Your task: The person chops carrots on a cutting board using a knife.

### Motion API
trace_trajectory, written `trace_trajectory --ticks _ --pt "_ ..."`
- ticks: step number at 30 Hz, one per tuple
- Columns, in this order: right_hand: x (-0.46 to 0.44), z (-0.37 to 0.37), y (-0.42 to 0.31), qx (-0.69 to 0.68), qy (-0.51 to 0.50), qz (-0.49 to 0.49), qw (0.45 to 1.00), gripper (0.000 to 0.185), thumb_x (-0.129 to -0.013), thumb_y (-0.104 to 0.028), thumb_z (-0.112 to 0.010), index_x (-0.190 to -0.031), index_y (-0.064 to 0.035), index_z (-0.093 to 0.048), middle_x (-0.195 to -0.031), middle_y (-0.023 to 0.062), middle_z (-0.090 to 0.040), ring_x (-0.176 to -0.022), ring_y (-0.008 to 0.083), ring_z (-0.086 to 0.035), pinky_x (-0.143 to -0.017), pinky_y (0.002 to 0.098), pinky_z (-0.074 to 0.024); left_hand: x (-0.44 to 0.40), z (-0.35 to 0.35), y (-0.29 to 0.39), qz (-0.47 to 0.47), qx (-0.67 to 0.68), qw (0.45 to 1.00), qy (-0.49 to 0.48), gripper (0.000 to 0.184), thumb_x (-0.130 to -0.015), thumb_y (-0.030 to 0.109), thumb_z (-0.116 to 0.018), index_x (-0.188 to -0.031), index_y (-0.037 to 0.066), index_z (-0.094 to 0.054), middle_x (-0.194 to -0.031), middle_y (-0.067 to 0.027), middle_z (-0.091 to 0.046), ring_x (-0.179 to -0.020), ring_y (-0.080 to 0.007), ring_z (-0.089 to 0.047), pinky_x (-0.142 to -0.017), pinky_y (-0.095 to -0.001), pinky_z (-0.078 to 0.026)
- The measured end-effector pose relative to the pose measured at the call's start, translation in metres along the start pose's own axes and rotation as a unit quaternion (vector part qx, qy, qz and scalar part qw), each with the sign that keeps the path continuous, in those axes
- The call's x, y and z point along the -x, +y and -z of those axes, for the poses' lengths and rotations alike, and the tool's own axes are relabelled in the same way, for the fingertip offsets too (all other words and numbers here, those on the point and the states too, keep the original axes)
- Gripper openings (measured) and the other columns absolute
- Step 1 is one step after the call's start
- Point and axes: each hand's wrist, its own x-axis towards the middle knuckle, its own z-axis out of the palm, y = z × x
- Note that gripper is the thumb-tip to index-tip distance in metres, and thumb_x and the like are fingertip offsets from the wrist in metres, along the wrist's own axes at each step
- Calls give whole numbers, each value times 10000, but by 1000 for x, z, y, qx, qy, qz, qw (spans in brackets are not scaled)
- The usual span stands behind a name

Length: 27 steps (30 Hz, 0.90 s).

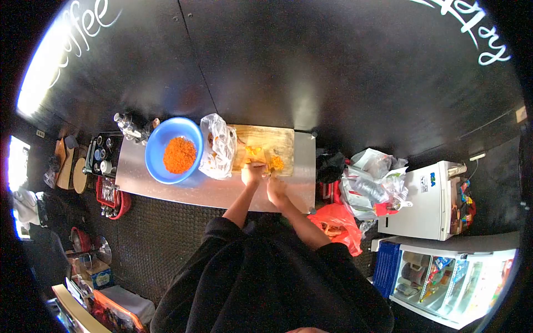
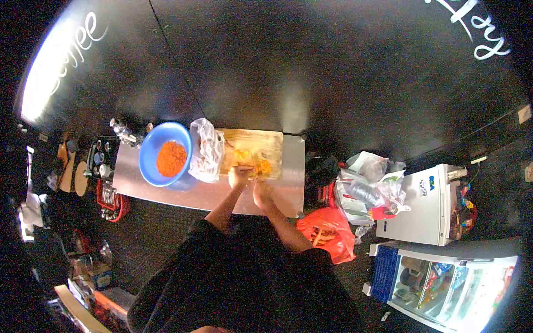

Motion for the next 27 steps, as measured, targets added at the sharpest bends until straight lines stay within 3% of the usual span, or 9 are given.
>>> trace_trajectory --ticks 4,7,9,14,20,22,23,26,27 --pt "-1 17 1 17 -21 42 999 325 -796 -194 -457 -1042 2 -375 -697 144 -597 -648 306 -595 -564 402 -467 1 2 4 1 -37 999 15 114 -647 185 -669 -720 98 -670 -588 -31 -618 -459 -121 -591 -468 -230 -465" --pt "7 7 -3 83 -58 16 995 314 -767 -163 -478 -1014 13 -400 -723 186 -588 -678 319 -593 -570 415 -469 5 4 13 35 -101 994 27 126 -633 175 -672 -730 94 -670 -589 -44 -619 -465 -132 -594 -480 -241 -475" --pt "1 7 -6 9 -22 11 1000 297 -797 -192 -445 -1008 11 -397 -750 170 -595 -690 327 -596 -601 422 -469 8 5 19 36 -62 997 19 143 -622 178 -675 -730 84 -669 -592 -49 -620 -476 -143 -598 -490 -246 -482" --pt "-12 36 -11 -85 -60 -3 995 303 -806 -193 -427 -1010 28 -393 -790 203 -582 -709 356 -581 -615 435 -458 5 3 7 -24 -60 998 25 139 -629 204 -667 -721 99 -670 -566 -53 -611 -471 -145 -592 -487 -253 -480" --pt "-3 1 -3 13 -35 104 994 333 -802 -174 -428 -1073 8 -362 -831 212 -577 -757 358 -570 -675 465 -434 4 3 3 -59 -142 987 50 115 -638 212 -654 -722 135 -674 -555 -45 -606 -467 -141 -583 -495 -261 -473" --pt "-14 24 -14 -107 -90 -39 989 332 -802 -153 -423 -1081 10 -345 -787 196 -586 -735 345 -577 -655 443 -446 5 3 -1 -81 -166 982 47 112 -641 213 -648 -721 140 -674 -559 -42 -607 -474 -141 -585 -500 -261 -472" --pt "-9 34 -17 -108 -90 -39 989 332 -802 -153 -423 -1081 10 -345 -787 196 -586 -735 345 -577 -655 443 -446 4 3 -4 -63 -120 990 33 119 -639 221 -639 -726 147 -673 -562 -42 -606 -485 -144 -587 -505 -260 -473" --pt "5 31 -14 -49 16 89 995 313 -811 -166 -422 -1037 39 -353 -731 187 -592 -691 332 -589 -602 414 -465 -1 3 -5 -30 -111 993 32 133 -638 232 -624 -736 156 -672 -568 -41 -606 -503 -147 -591 -512 -260 -473" --pt "6 12 -9 -51 25 68 996 318 -812 -169 -440 -1041 36 -356 -704 191 -582 -644 339 -578 -562 424 -458 -1 2 -6 -13 -148 988 42 140 -638 235 -618 -742 158 -671 -572 -41 -606 -510 -147 -593 -514 -260 -473"
